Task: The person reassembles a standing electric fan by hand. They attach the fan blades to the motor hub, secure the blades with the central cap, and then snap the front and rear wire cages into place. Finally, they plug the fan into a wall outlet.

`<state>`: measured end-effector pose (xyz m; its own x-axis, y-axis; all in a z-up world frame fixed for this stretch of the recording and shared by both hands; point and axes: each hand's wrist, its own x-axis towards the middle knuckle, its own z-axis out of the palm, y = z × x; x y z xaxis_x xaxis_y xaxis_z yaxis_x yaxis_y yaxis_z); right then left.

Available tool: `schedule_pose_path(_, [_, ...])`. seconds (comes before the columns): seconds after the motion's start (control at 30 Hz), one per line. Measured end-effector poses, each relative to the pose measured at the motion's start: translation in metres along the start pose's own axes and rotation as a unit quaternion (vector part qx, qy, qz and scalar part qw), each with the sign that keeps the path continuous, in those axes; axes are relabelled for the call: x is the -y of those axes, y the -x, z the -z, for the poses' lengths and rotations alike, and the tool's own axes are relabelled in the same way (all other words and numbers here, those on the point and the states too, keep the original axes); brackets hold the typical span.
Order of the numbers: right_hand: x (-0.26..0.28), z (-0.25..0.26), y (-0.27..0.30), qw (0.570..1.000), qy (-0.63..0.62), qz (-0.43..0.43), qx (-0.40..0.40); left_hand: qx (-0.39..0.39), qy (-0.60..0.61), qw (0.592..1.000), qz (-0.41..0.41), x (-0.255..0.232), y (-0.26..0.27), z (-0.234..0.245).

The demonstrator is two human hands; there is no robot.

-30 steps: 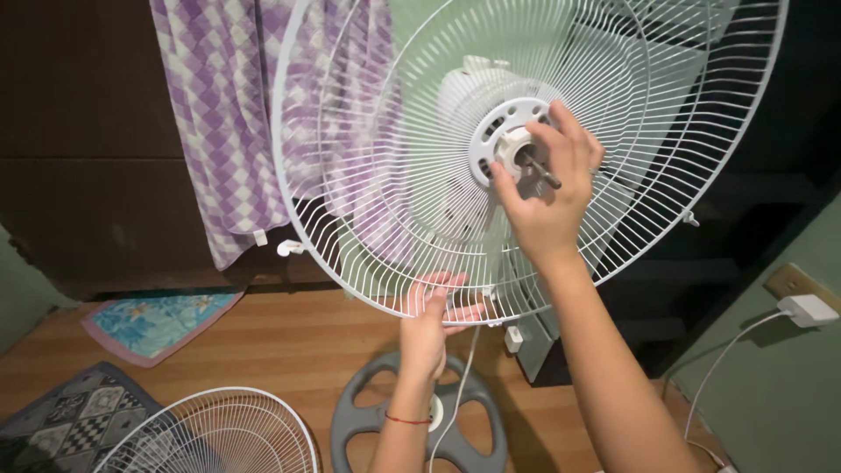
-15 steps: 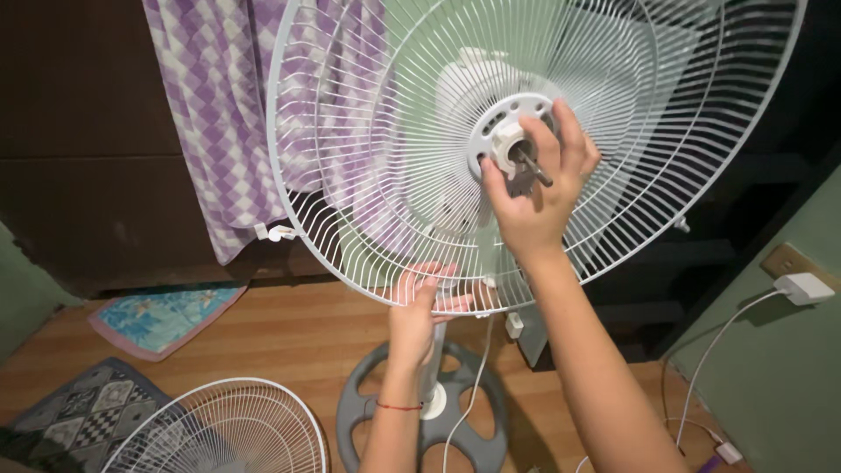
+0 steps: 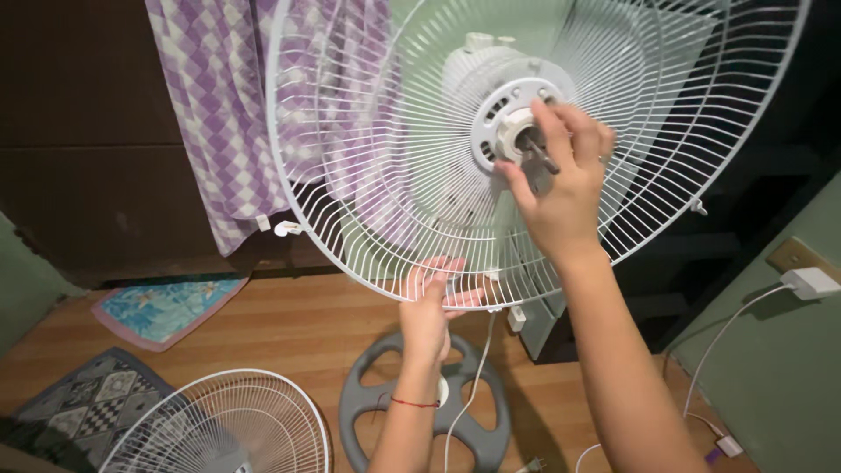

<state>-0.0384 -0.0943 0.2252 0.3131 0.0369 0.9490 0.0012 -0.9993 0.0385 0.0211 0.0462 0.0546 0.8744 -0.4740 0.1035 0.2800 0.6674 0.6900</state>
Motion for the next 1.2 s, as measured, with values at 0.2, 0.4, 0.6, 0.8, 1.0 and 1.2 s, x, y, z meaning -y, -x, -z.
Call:
schedule_pose_path(0.2, [0.025,-0.019,-0.028,0.94,-0.054,-0.337,-0.009,-0.011,-0.014,1.0,-0.009,0.004,0.003,0.0])
schedule_pose_path(0.4, [0.018,0.012,-0.022,0.981,-0.19,-0.036,-0.01,-0.009,-0.007,1.0,-0.003,0.002,-0.002,0.002])
schedule_pose_path(0.6, [0.011,0.007,-0.017,0.995,-0.095,-0.037,-0.013,-0.019,0.004,1.0,0.003,0.007,-0.004,0.002])
schedule_pose_path(0.8, [0.015,-0.008,-0.03,0.955,-0.031,-0.29,0.056,-0.027,0.015,0.999,-0.009,0.01,-0.002,0.0])
schedule_pose_path(1.0, [0.002,0.023,-0.023,0.997,-0.053,-0.05,0.028,-0.016,-0.006,1.0,-0.011,0.007,-0.002,0.003])
schedule_pose_path(1.2, [0.025,0.009,-0.044,0.988,-0.041,-0.145,-0.024,-0.022,0.011,1.0,-0.011,0.005,0.0,0.001])
